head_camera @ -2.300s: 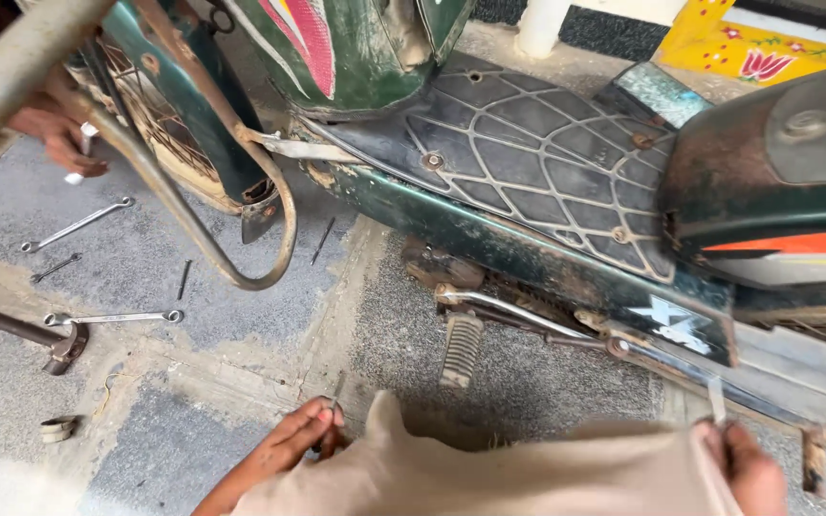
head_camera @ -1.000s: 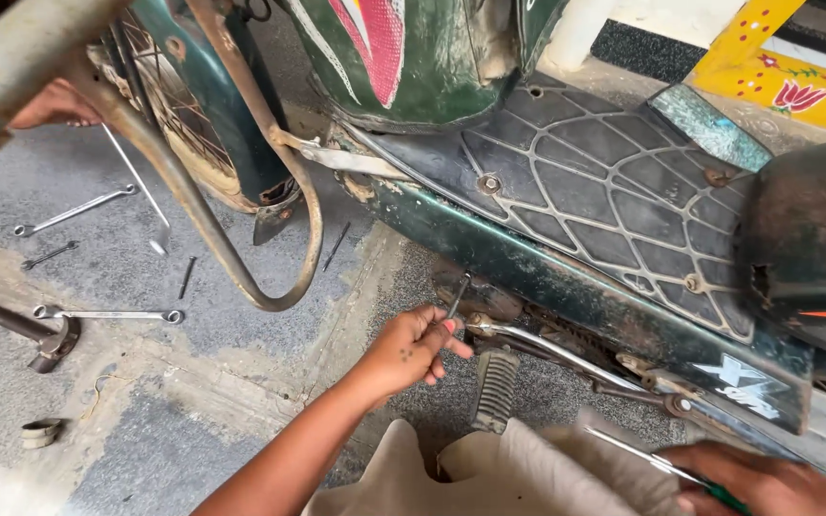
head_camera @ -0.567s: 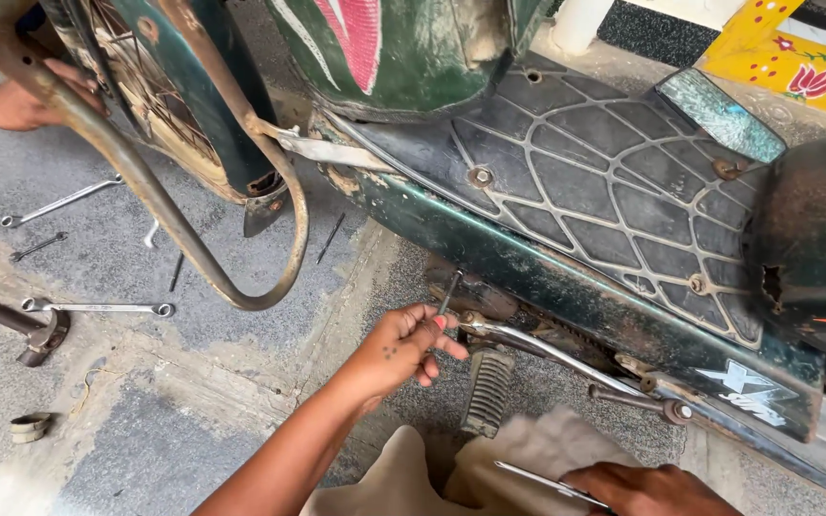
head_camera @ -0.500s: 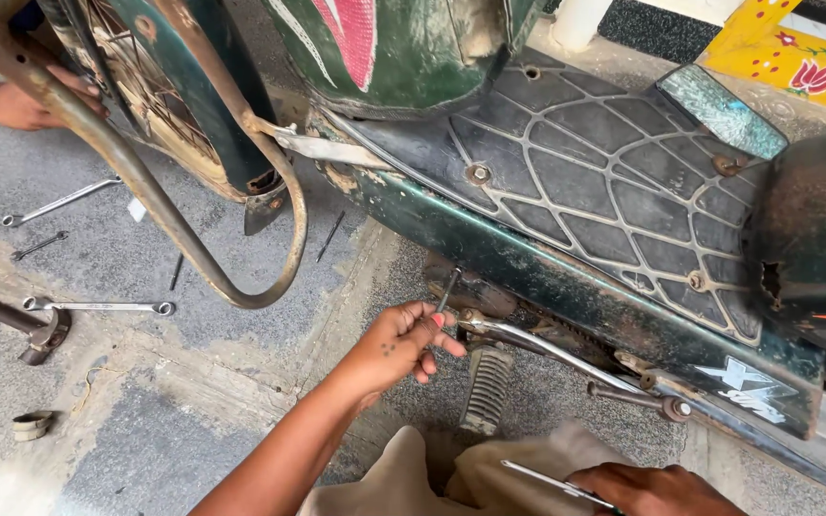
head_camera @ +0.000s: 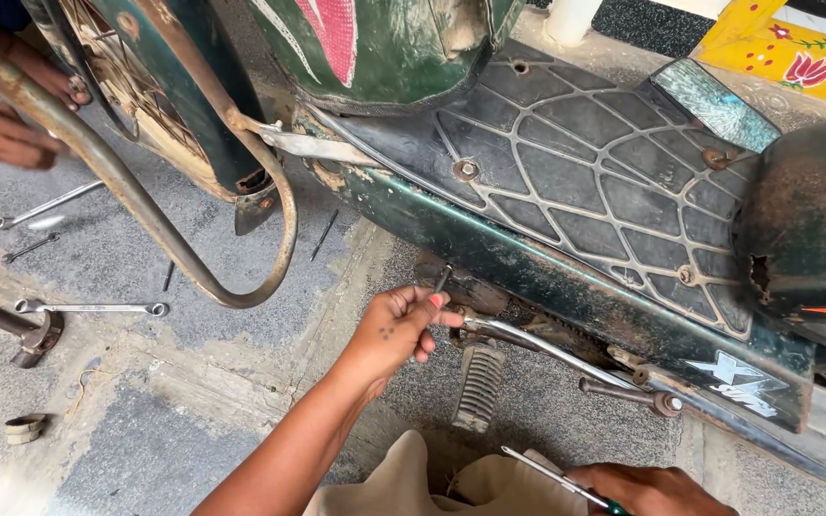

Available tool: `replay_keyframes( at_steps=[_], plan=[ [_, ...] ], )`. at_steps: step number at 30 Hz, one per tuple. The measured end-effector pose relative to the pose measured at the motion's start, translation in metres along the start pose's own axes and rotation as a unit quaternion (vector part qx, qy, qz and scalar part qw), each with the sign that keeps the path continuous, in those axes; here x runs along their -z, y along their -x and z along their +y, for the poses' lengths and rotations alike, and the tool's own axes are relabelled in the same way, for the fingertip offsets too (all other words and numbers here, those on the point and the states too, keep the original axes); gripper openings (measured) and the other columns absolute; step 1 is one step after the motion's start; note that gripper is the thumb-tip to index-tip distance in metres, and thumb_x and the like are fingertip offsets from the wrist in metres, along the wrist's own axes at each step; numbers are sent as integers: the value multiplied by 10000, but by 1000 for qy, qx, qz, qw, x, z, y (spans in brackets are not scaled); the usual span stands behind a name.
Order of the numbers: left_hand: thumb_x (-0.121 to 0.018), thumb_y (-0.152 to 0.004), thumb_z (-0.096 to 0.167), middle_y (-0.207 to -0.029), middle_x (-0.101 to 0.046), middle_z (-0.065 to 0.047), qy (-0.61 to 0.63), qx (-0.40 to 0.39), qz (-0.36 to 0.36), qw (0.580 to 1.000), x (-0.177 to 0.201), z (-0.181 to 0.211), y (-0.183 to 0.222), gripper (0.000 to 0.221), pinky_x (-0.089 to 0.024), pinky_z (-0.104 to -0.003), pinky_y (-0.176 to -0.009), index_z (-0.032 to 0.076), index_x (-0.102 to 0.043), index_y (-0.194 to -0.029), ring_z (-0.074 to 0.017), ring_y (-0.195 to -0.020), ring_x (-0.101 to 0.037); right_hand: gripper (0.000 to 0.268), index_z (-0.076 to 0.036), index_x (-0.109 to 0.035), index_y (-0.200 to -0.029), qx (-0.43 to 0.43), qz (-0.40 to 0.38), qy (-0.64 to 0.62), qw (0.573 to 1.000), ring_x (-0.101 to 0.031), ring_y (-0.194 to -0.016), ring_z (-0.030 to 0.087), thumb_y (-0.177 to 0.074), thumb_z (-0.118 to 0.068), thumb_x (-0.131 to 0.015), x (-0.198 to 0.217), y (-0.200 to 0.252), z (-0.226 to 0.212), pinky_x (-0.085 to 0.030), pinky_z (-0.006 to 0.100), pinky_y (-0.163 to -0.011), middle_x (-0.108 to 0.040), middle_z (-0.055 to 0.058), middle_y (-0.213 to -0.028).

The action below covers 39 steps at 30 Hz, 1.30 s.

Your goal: The person sits on the floor beside a green scooter and uses a green-handled screwdriver to unscrew a screw from the scooter's lower body panel near the footrest. They keep turning the screwdriver for most of the episode, at one point steadying the screw with the other hand, while wrenches lie on the floor nearby.

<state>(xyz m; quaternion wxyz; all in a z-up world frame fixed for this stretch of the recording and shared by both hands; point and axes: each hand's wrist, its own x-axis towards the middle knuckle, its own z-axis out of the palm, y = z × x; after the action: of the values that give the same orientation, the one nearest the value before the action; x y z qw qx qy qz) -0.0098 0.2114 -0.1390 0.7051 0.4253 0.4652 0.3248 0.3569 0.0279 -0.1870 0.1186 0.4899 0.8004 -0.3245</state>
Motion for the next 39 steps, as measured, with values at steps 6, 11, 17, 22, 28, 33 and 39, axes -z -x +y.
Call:
replay_keyframes(
  at_steps=[6, 11, 17, 22, 28, 33, 39],
  plan=[
    [-598, -997, 260, -1017, -803, -119, 13, -28, 12, 999, -1, -6, -8, 339, -530, -236, -515, -33, -680, -1147, -60, -583, -575, 465, -289, -658, -1401, -9, -28, -115, 993, -694, -1211, 285, -940, -231, -672, 8, -9, -16, -544, 411, -1035, -734, 69, -1320],
    [-573, -997, 354, -1009, -788, -130, 52, -4, 15, 999, 5, -14, -1, 423, -594, -259, -580, -24, -666, -1163, -101, -628, -655, 457, -305, -654, -1388, -29, -27, -137, 990, -726, -1177, 241, -937, -234, -671, 8, -12, -21, -578, 393, -1005, -760, 34, -1283],
    [-533, -1016, 418, -956, -788, -130, 65, 52, 19, 996, 17, -14, 20, 490, -595, -265, -588, -30, -695, -1130, -111, -622, -661, 530, -285, -641, -1419, -148, -45, -271, 950, -744, -1071, 163, -899, -252, -740, 13, -19, -42, -598, 347, -999, -756, 36, -1090],
    [-582, -1005, 340, -940, -797, -136, 41, 1, -12, 999, 18, -21, 18, 406, -589, -262, -585, -32, -701, -1114, -109, -612, -652, 716, -180, -485, -1556, -67, -55, -510, 856, -711, -1144, 218, -893, -161, -754, 20, -38, -77, -522, 419, -1062, -714, 100, -1225],
    [-669, -975, 265, -939, -791, -126, 66, -31, 15, 997, 18, -23, 7, 338, -579, -252, -585, -39, -717, -1115, -86, -634, -648, 620, -130, -415, -1487, -53, -53, -561, 824, -790, -1080, 234, -924, -149, -676, 34, -95, -153, -647, 376, -957, -725, 144, -1181],
    [-689, -922, 373, -991, -783, -99, 28, -50, 41, 998, 40, -28, 9, 441, -584, -272, -671, 21, -697, -1187, -113, -755, -670, 561, -180, -316, -1451, -110, -6, -623, 775, -778, -1009, 239, -960, -143, -585, 20, -142, -191, -585, 369, -747, -759, 162, -1142],
    [-541, -951, 515, -1178, -754, -101, -2, -1, 80, 997, 64, -13, 46, 613, -572, -347, -834, 60, -622, -1354, -166, -971, -657, 524, -154, -314, -1415, -86, 99, -663, 737, -789, -970, 232, -957, -117, -566, 21, -171, -226, -652, 343, -752, -769, 158, -1130]
  ],
)
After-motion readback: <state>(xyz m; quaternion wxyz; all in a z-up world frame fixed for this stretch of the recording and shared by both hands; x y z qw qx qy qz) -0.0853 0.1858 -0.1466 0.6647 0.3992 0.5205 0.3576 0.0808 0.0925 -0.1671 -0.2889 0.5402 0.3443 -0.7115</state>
